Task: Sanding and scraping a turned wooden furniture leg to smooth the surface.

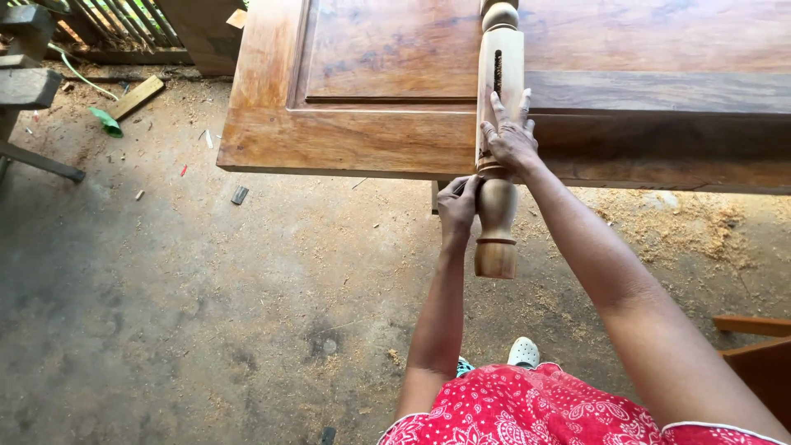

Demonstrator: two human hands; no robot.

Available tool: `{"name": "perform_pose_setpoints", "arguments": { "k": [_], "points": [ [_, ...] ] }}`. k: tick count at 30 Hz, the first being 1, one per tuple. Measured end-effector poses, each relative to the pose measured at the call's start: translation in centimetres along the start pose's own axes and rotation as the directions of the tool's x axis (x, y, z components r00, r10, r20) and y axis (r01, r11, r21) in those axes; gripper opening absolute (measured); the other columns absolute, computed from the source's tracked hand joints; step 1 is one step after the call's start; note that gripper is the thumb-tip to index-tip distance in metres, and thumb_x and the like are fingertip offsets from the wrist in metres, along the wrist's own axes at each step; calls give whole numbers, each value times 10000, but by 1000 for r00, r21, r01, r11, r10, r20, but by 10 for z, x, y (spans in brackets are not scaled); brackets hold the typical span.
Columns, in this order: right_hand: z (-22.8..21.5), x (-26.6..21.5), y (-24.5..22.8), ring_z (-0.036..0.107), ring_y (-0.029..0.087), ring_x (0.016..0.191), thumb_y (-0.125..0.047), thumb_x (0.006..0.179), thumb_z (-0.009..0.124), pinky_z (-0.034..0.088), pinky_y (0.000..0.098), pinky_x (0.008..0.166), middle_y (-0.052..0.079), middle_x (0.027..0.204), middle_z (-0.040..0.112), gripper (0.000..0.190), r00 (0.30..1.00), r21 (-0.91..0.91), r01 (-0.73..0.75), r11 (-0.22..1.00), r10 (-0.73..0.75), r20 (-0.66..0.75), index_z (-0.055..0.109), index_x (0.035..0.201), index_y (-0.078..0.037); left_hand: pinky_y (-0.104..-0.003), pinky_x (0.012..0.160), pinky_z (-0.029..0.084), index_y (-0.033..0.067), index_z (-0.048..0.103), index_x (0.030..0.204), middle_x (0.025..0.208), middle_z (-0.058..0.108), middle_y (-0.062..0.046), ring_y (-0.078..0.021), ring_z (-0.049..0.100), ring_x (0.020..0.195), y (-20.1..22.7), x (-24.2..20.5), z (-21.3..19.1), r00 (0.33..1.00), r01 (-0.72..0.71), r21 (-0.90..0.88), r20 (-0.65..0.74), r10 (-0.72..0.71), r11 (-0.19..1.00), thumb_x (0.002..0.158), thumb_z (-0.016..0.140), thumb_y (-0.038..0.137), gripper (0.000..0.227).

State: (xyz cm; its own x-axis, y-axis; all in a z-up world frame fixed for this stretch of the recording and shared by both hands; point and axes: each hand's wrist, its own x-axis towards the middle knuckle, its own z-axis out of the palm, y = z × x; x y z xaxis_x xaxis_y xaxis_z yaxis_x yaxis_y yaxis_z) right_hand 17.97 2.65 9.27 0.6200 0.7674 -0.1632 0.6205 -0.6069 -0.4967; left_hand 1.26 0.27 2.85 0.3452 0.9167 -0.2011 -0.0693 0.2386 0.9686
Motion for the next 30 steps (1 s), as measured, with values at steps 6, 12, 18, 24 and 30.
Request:
{"name": "perform_pose_setpoints", "arguments": {
  "k": [6,12,18,24,30],
  "points": [
    [-1,-5,0,329,597,1437,-565,1033,497,414,598,1131,196,1704,-170,692,997,0,59,998,-59,-40,173,1638,-479,-380,617,625,79,756,1081,943,748,-92,-194,710,752,-22,6,-2,942,335,-395,112,-318,855,974,708,214,179],
    [-6,-10,-6,274,644,1437,-549,1046,445,400,623,1123,266,1687,-156,703,997,-41,71,997,-72,-11,111,1658,-459,-333,798,565,43,802,1024,1032,760,-130,-212,699,891,45,-39,12,892,-373,507,-36,451,777,976,717,237,217],
    [35,41,37,185,687,1457,-571,1126,405,279,685,1161,19,1324,-5,741,982,-96,190,977,-191,3,32,1738,-383,-297,700,567,73,768,1073,941,766,-38,-129,687,806,5,-19,10,973,-224,138,-15,229,965,991,684,319,272],
    [-11,7,24,95,711,1451,-549,953,531,248,562,1266,429,1596,-277,916,978,101,183,978,-191,83,51,1703,-332,-250,469,473,59,726,1122,880,696,-16,-77,624,643,4,-29,-1,974,222,-218,100,-204,950,1027,699,323,282],
    [-45,-21,44,-90,588,1508,-626,843,640,41,637,1241,461,1547,-101,1097,882,42,441,896,-442,163,42,1692,-272,-211,595,535,57,707,1280,1040,741,-20,-52,665,747,-20,-29,-9,947,293,-483,268,-179,825,1058,659,205,271]
  ]
}}
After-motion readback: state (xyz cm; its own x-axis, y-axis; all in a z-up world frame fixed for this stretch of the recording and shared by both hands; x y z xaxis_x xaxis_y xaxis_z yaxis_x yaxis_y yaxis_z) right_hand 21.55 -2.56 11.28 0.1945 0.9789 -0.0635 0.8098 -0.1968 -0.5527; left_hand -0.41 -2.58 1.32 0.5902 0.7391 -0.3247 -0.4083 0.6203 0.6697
